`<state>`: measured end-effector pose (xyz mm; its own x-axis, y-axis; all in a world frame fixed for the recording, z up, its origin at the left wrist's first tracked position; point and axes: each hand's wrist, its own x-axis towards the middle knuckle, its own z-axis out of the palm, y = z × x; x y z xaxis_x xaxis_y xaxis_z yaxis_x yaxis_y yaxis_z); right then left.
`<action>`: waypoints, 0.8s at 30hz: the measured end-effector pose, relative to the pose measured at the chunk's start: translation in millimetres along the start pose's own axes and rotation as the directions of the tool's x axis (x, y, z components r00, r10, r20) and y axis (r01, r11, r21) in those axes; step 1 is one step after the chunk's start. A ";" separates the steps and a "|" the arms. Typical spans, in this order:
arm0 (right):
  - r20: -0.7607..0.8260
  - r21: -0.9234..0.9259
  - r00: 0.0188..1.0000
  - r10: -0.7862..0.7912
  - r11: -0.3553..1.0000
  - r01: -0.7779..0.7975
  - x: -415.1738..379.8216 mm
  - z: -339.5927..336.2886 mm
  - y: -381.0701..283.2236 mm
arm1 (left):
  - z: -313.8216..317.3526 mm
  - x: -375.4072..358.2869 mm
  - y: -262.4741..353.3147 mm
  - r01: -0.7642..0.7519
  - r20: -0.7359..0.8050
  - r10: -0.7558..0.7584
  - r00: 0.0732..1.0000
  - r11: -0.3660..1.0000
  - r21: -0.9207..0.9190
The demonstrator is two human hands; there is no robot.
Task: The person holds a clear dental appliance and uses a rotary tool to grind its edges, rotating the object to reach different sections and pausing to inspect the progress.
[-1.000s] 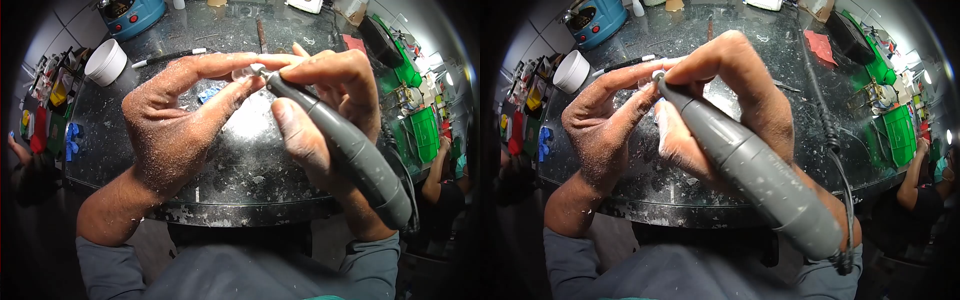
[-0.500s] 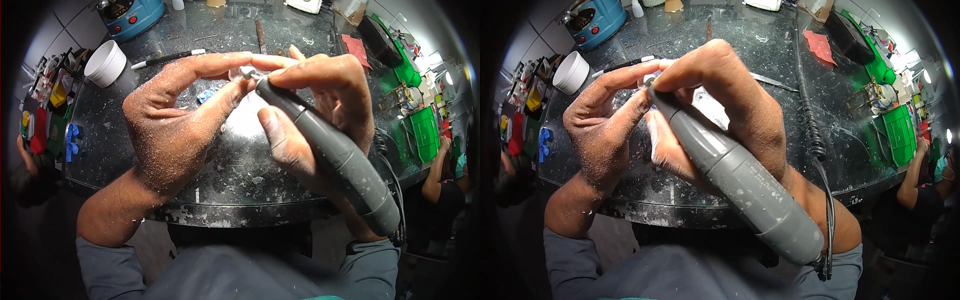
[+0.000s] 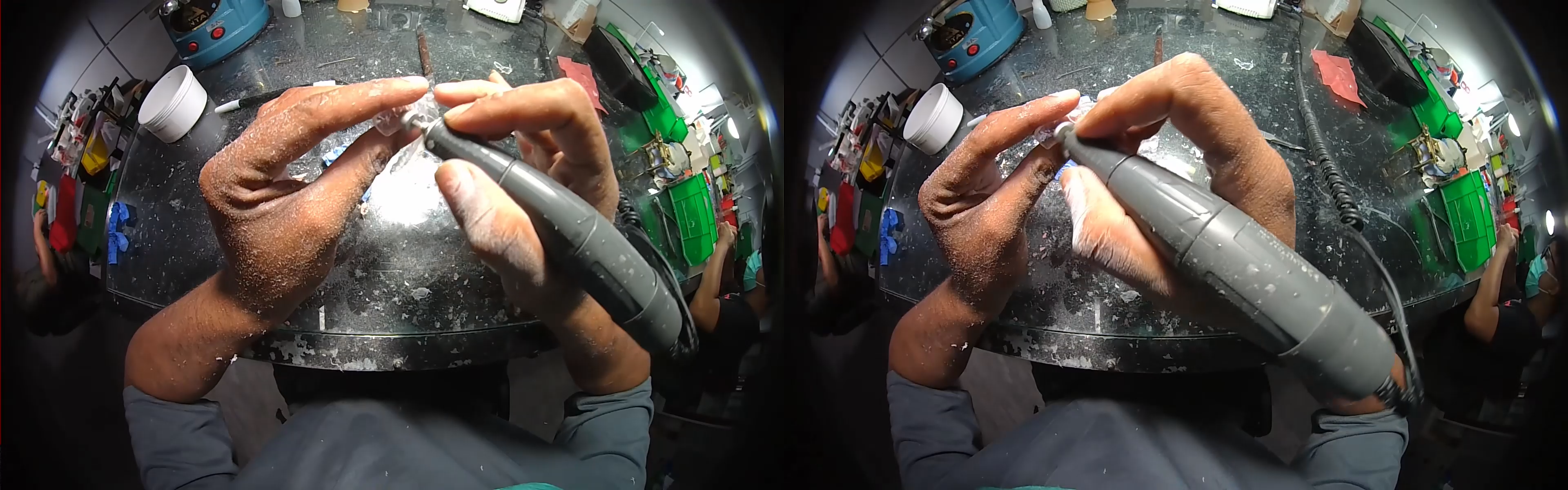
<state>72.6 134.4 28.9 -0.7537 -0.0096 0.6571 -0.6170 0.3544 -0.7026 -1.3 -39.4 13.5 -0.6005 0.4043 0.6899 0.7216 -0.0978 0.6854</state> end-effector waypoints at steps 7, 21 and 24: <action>0.057 0.048 0.998 -0.034 0.998 0.032 -0.1 -3.4 4.3 | -2.8 0.6 -2.0 -0.057 0.039 0.056 0.998 0.998 0.032; 0.090 0.046 0.993 -0.082 0.996 0.078 1.2 -1.9 4.7 | -3.1 0.1 -0.3 -0.011 0.015 0.009 1.000 0.992 0.125; 0.075 0.038 0.994 -0.082 0.996 0.079 0.7 -0.5 2.5 | -3.2 0.1 0.7 0.027 0.015 -0.029 0.999 0.994 0.105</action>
<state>70.7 135.7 27.8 -0.7157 -0.1089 0.6899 -0.6829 0.3165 -0.6584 -1.9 -42.4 14.8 -0.6159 0.4209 0.6660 0.7370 0.0091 0.6758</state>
